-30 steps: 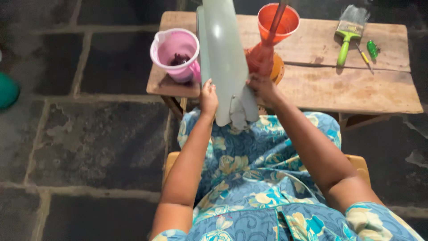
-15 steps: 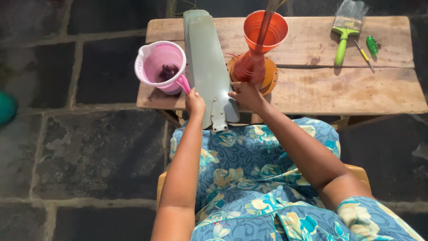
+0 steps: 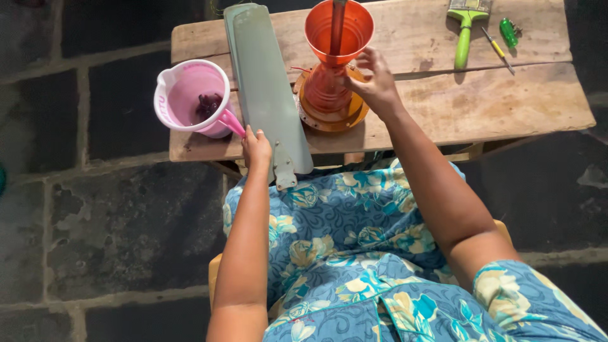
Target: The person sits at a low wooden table and cleans a ceiling fan blade using a wet cloth. They wipe the blade repeatedly, then use a screwdriver to adjust the orange fan hub. Afterward, they continue wiping the blade with the cloth.
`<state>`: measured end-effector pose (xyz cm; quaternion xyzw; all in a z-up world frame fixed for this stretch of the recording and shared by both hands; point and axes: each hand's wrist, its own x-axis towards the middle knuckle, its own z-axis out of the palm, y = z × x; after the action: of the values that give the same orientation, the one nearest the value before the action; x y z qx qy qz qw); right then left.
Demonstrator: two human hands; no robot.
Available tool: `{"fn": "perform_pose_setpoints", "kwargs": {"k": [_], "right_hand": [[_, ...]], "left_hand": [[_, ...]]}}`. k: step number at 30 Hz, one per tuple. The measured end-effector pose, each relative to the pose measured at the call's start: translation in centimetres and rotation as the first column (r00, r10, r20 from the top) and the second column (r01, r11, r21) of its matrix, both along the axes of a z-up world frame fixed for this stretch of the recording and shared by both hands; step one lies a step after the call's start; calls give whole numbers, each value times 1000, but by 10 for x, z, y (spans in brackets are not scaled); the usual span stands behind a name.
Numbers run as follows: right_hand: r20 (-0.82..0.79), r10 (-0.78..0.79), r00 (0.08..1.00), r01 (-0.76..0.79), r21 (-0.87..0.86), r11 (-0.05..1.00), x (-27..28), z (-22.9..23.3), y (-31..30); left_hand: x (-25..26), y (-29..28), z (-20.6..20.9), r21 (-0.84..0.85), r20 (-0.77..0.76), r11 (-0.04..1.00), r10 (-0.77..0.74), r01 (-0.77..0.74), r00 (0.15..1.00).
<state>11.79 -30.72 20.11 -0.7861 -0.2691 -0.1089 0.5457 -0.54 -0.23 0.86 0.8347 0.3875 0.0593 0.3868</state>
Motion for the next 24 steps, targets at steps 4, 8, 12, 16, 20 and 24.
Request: {"fn": "perform_pose_setpoints", "kwargs": {"k": [4,8,12,16,20,24], "right_hand": [[-124,137,983,-132,52,990,14,1,24],[-402,213,890,-113,257,960,13,4,42],[-231,164,959,-88,307,948,2,9,48],[-463,-17,886,110,174,979,-4,18,50],[-160,60,985,-15,269,963,3,15,52],[-18,65,998,-53,373,926,21,-7,69]], "left_hand": [[-9,-4,17,-24,-1,1000,-10,10,1000],[-16,-9,28,65,-8,997,-28,28,1000],[-27,-12,35,75,5,995,-64,63,998],[-35,-16,37,47,71,991,-125,122,990],[-38,-17,35,61,45,982,-181,178,982],[-36,-23,40,99,72,963,-260,252,963]]}}
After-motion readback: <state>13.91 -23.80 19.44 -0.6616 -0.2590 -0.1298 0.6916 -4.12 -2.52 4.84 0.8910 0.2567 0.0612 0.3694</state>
